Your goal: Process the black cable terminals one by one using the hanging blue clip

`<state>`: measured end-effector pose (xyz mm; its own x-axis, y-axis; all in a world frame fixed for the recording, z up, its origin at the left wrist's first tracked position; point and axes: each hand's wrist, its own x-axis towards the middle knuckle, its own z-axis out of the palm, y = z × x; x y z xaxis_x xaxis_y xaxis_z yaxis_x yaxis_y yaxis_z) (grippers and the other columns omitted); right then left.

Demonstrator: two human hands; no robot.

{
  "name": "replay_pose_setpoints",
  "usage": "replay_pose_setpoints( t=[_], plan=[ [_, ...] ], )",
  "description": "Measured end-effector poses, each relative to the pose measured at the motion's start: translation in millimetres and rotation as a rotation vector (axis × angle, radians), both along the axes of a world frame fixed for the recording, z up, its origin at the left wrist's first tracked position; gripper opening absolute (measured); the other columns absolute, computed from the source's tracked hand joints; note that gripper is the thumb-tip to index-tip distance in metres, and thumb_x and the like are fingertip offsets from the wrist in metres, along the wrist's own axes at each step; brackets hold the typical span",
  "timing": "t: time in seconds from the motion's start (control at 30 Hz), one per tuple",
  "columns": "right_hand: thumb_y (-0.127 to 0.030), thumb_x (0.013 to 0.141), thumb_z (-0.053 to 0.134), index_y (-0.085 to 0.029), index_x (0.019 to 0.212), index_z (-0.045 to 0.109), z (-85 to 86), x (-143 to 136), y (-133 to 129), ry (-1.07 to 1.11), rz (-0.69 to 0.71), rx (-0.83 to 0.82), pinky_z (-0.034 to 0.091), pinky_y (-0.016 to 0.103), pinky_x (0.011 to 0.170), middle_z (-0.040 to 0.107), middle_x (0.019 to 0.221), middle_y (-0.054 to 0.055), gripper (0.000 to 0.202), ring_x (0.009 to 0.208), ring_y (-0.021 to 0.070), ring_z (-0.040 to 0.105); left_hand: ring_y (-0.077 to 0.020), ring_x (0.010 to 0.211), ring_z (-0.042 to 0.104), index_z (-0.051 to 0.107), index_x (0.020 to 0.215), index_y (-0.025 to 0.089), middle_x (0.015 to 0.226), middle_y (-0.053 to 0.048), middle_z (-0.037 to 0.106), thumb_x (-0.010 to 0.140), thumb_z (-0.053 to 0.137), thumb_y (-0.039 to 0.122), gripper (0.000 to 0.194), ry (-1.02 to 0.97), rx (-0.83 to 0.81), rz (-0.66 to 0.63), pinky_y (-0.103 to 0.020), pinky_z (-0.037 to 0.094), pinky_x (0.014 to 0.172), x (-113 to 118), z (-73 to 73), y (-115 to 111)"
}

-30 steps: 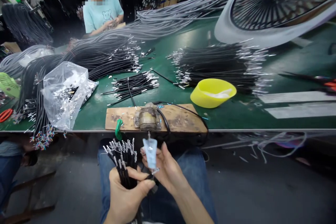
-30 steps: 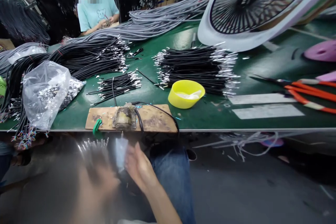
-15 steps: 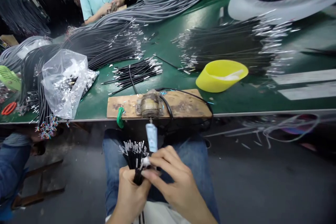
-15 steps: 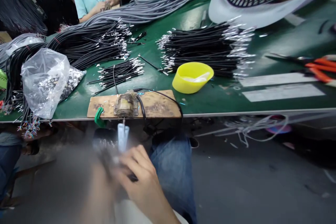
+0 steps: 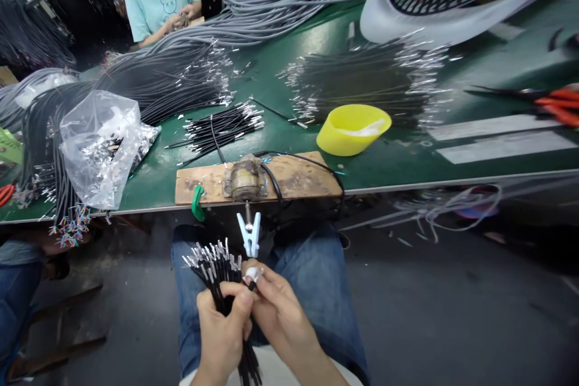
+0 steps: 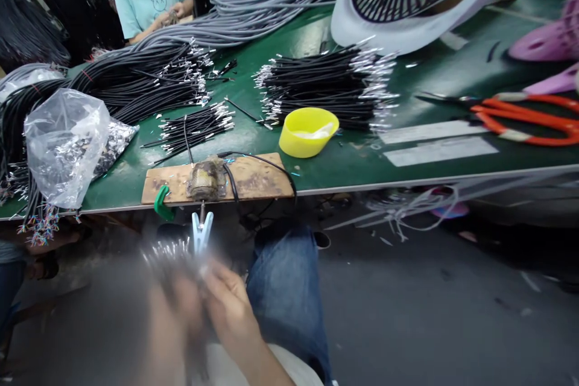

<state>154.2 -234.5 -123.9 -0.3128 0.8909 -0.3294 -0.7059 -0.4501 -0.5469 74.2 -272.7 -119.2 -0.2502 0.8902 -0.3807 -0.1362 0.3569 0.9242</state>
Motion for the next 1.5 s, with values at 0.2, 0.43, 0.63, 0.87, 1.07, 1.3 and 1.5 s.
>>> replay_pose_setpoints(
  t=[0.2,0.43,0.63,0.87,1.07,1.3,1.5],
  plan=[
    [-0.047,0.062,0.073,-0.017,0.068,0.067,-5.5,18,7,-0.123,-0.027,0.088,0.040,0.023,0.048,0.050,0.059,0.000,0.031,0.053,0.0115,0.043,-0.0035,0.031,0.031,0.060,0.057,0.011,0.035,0.005,0.036,0.069,0.063,0.054,0.045,-0.067,-0.045,-0.077,-0.019,0.024,0.034,-4,7.2,4],
    [-0.039,0.068,0.071,-0.018,0.063,0.066,-9.8,30,7,-0.345,0.032,0.397,0.041,0.025,0.050,0.054,0.060,0.002,0.023,0.056,0.0141,0.049,-0.0039,0.030,0.029,0.059,0.054,0.014,0.035,0.005,0.037,0.063,0.067,0.055,0.043,-0.154,-0.114,-0.105,-0.019,0.023,0.031,-5,8.8,2],
    [-0.032,0.077,0.064,-0.020,0.060,0.059,-13.1,15,-8,-0.566,-0.259,0.479,0.038,0.026,0.048,0.050,0.056,0.000,0.021,0.053,0.0138,0.047,-0.0066,0.038,0.038,0.060,0.051,0.015,0.038,0.004,0.044,0.063,0.073,0.035,0.026,0.019,-0.037,0.012,-0.021,0.033,0.040,5,12.4,-2],
    [-0.016,0.082,0.054,-0.023,0.075,0.059,-16.9,23,-4,-0.753,-0.413,0.898,0.040,0.031,0.056,0.051,0.066,0.002,0.011,0.062,0.0167,0.048,-0.0070,0.037,0.039,0.069,0.057,0.013,0.038,0.002,0.049,0.063,0.072,0.028,0.017,0.093,0.000,0.013,-0.020,0.032,0.037,2,13.0,-2],
    [-0.049,0.072,0.065,-0.017,0.071,0.059,-10.6,34,19,-0.068,0.345,0.313,0.036,0.023,0.051,0.046,0.064,-0.001,0.032,0.055,0.0107,0.043,-0.0135,0.052,0.055,0.072,0.056,0.013,0.052,-0.003,0.065,0.059,0.075,0.020,0.008,0.087,0.075,-0.047,-0.024,0.044,0.055,-8,14.9,10],
    [-0.042,0.064,0.075,-0.014,0.068,0.063,-3.9,49,58,-0.276,0.417,0.266,0.038,0.022,0.057,0.054,0.063,-0.001,0.031,0.061,0.0104,0.047,-0.0105,0.042,0.050,0.072,0.057,0.013,0.044,-0.001,0.061,0.060,0.073,0.015,0.004,0.212,0.137,-0.046,-0.022,0.039,0.044,-12,25.6,15],
    [-0.053,0.065,0.070,-0.016,0.074,0.071,8.5,29,75,-0.109,0.209,0.213,0.039,0.019,0.052,0.061,0.062,0.001,0.038,0.055,0.0088,0.049,-0.0137,0.047,0.056,0.070,0.057,0.014,0.050,-0.003,0.065,0.060,0.073,0.017,0.006,0.270,0.213,-0.025,-0.024,0.045,0.048,-16,36.8,19]
  ],
)
